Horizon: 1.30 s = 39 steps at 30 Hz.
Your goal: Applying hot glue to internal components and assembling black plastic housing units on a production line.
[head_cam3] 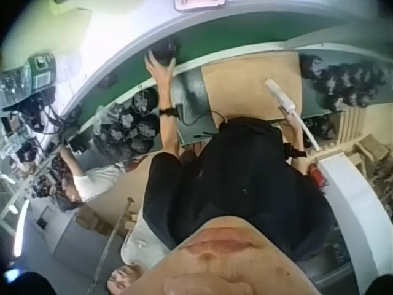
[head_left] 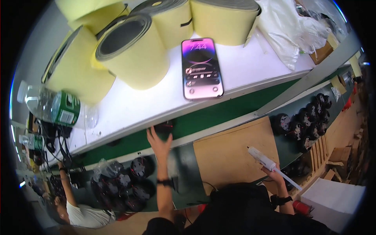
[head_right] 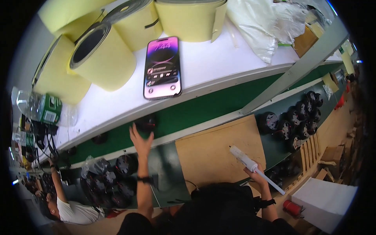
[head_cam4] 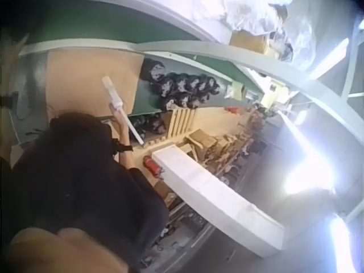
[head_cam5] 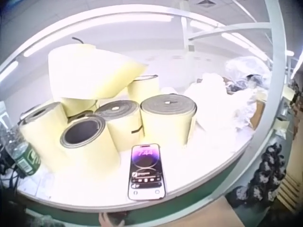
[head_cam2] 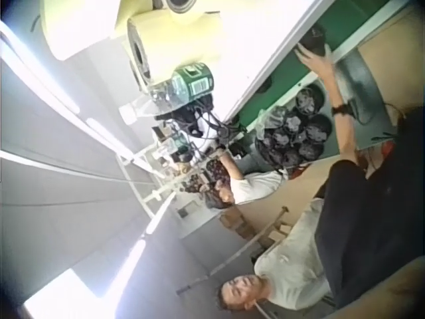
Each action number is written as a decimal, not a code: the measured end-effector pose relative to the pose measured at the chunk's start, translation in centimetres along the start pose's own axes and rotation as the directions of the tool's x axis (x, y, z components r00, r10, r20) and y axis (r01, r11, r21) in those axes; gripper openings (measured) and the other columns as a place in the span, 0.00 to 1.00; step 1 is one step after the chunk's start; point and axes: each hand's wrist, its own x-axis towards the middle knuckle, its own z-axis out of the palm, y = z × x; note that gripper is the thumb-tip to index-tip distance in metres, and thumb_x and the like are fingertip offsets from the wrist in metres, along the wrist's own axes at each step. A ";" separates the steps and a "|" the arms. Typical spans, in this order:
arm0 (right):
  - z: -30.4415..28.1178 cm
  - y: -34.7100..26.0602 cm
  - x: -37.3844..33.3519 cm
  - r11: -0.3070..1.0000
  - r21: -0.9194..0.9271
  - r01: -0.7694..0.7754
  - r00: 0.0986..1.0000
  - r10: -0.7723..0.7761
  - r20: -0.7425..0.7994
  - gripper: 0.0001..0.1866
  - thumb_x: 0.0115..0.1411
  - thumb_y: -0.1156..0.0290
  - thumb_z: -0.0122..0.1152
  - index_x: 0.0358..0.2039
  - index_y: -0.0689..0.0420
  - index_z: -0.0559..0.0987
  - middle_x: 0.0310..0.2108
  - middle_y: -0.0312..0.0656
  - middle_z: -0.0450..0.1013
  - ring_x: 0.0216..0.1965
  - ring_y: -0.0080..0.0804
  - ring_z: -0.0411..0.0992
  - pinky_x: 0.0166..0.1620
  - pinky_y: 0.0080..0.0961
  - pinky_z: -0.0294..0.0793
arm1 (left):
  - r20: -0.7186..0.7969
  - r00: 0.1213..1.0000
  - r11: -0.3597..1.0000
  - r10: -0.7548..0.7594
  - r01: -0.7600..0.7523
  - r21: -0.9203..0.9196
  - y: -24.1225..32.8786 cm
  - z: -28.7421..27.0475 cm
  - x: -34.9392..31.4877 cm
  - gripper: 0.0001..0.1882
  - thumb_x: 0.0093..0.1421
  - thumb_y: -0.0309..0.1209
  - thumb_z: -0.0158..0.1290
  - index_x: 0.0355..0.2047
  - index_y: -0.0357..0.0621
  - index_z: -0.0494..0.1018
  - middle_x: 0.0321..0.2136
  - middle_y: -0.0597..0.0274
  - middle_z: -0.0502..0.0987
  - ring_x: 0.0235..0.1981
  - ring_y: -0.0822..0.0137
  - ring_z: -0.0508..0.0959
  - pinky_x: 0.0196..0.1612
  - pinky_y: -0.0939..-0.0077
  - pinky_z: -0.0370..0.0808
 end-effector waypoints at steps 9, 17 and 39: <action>0.2 0.3 -0.4 0.998 0.060 -0.019 0.999 0.017 0.029 0.15 0.54 0.75 0.70 0.43 0.64 0.81 0.33 0.39 0.79 0.35 0.27 0.76 0.38 0.26 0.73 | 0.431 0.815 0.922 -0.387 0.332 0.202 -2.8 4.3 9.1 0.74 0.34 0.62 0.72 0.72 0.49 0.40 0.65 0.33 0.53 0.64 0.31 0.61 0.64 0.45 0.65; 0.0 -0.7 -1.3 0.975 0.223 -0.001 0.997 -0.017 0.077 0.16 0.56 0.78 0.66 0.47 0.64 0.81 0.37 0.36 0.80 0.35 0.23 0.75 0.39 0.23 0.73 | 0.391 0.817 0.895 -0.424 0.310 0.322 0.2 4.2 6.5 0.74 0.31 0.62 0.73 0.71 0.51 0.41 0.64 0.36 0.55 0.61 0.32 0.65 0.60 0.43 0.69; -6.9 0.4 -1.4 0.978 0.208 0.006 0.976 -0.052 0.214 0.14 0.64 0.71 0.63 0.50 0.59 0.78 0.40 0.33 0.77 0.38 0.19 0.72 0.41 0.21 0.75 | 0.862 0.380 0.921 0.337 -0.324 -0.217 19.8 0.1 -19.1 0.59 0.36 0.39 0.72 0.69 0.60 0.54 0.66 0.50 0.56 0.66 0.42 0.58 0.59 0.40 0.71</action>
